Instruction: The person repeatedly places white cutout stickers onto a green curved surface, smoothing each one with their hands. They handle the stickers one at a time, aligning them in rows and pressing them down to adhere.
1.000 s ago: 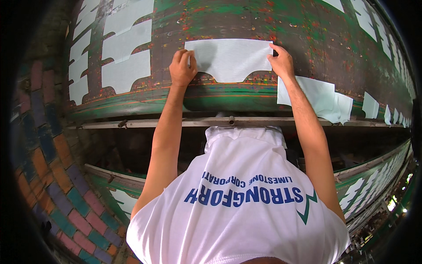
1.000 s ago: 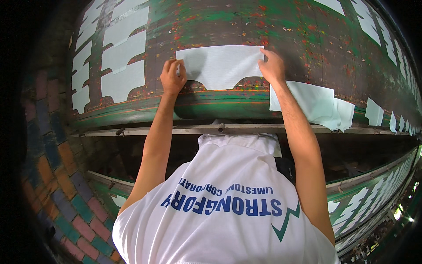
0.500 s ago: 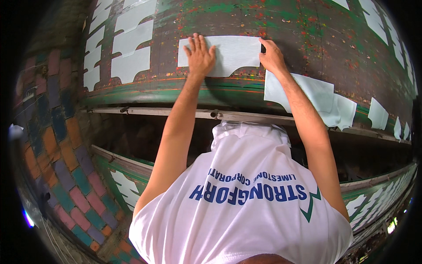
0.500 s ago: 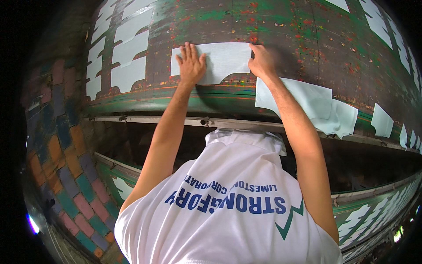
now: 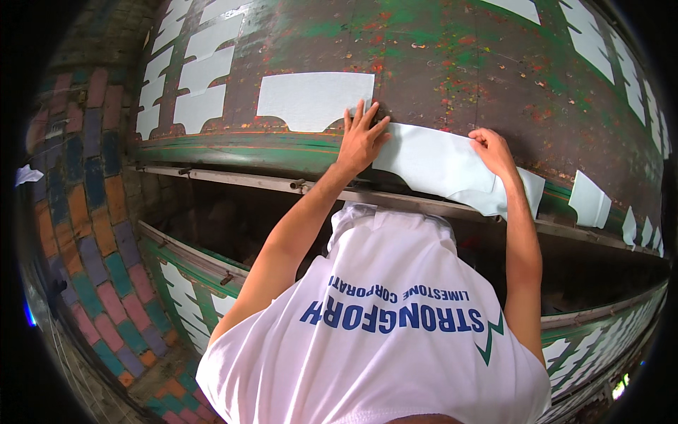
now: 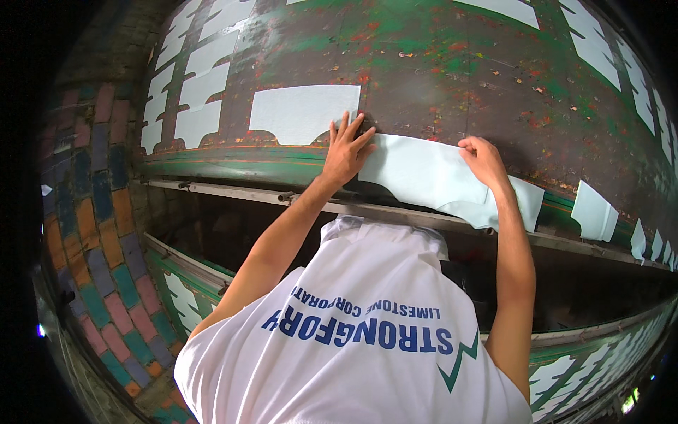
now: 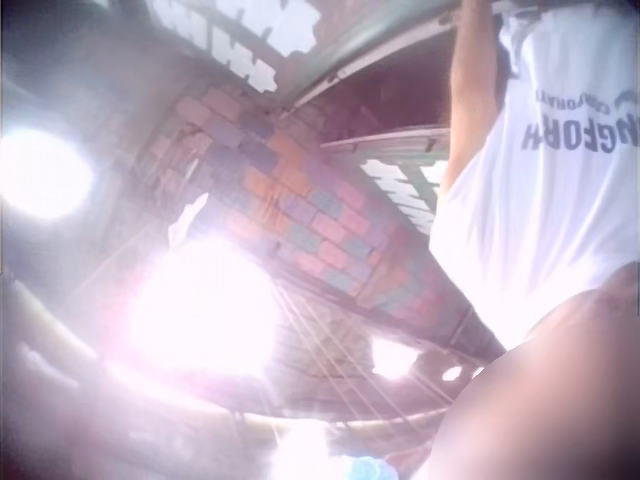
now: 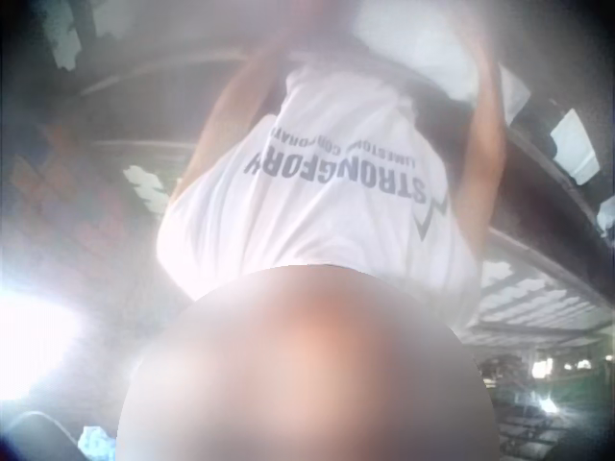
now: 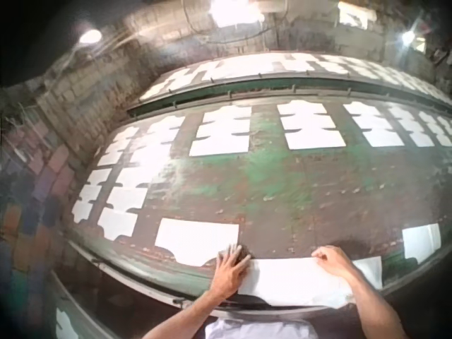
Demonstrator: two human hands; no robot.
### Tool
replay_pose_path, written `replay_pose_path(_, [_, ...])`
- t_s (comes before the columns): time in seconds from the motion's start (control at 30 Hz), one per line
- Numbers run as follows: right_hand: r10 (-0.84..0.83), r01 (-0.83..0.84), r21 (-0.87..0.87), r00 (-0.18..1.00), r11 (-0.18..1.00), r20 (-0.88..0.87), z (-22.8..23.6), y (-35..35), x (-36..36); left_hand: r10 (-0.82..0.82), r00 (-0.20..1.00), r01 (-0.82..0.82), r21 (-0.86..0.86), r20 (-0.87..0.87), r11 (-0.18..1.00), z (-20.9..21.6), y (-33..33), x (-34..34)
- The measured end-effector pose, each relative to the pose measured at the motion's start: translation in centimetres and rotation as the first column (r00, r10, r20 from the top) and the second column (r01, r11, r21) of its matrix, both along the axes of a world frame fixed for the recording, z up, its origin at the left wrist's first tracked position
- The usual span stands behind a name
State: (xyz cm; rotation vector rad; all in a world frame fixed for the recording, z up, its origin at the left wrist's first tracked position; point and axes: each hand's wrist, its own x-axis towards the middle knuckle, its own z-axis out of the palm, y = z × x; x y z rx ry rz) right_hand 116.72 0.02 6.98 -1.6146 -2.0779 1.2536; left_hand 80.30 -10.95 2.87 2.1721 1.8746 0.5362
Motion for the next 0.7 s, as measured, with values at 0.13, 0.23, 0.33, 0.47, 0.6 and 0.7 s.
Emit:
replay_pose_path(0.13, [0.002,0.001,0.042,0.997,0.999,-0.076,-0.9,-1.2,2.1,0.216,0.969,-0.220,0.019,0.122,0.975,-0.2,-0.2,1.9])
replay_pose_path(0.23, [-0.004,0.014,0.108,0.996,0.994,-0.093,-1.4,-1.8,1.8,0.273,0.940,-0.292,0.074,0.204,0.953,-0.5,0.4,2.5])
replay_pose_path(0.33, [-0.026,0.036,0.129,0.996,0.991,-0.081,-1.3,-2.3,1.3,0.255,0.947,-0.277,0.091,0.195,0.957,-0.3,0.5,2.1])
replay_pose_path(0.47, [-0.072,0.085,0.157,0.993,0.984,-0.088,-1.2,-2.9,1.5,0.244,0.952,-0.268,0.113,0.187,0.957,1.2,-0.7,0.6])
replay_pose_path(0.6, [-0.058,0.061,0.156,0.998,0.986,-0.024,-1.1,-2.4,2.6,0.103,0.896,-0.115,0.002,0.432,0.993,4.7,-2.7,0.3])
replay_pose_path(0.7, [0.008,-0.033,0.228,0.994,0.973,0.111,0.3,-2.3,4.0,0.003,0.762,0.170,-0.205,0.647,0.964,8.6,-5.2,0.6])
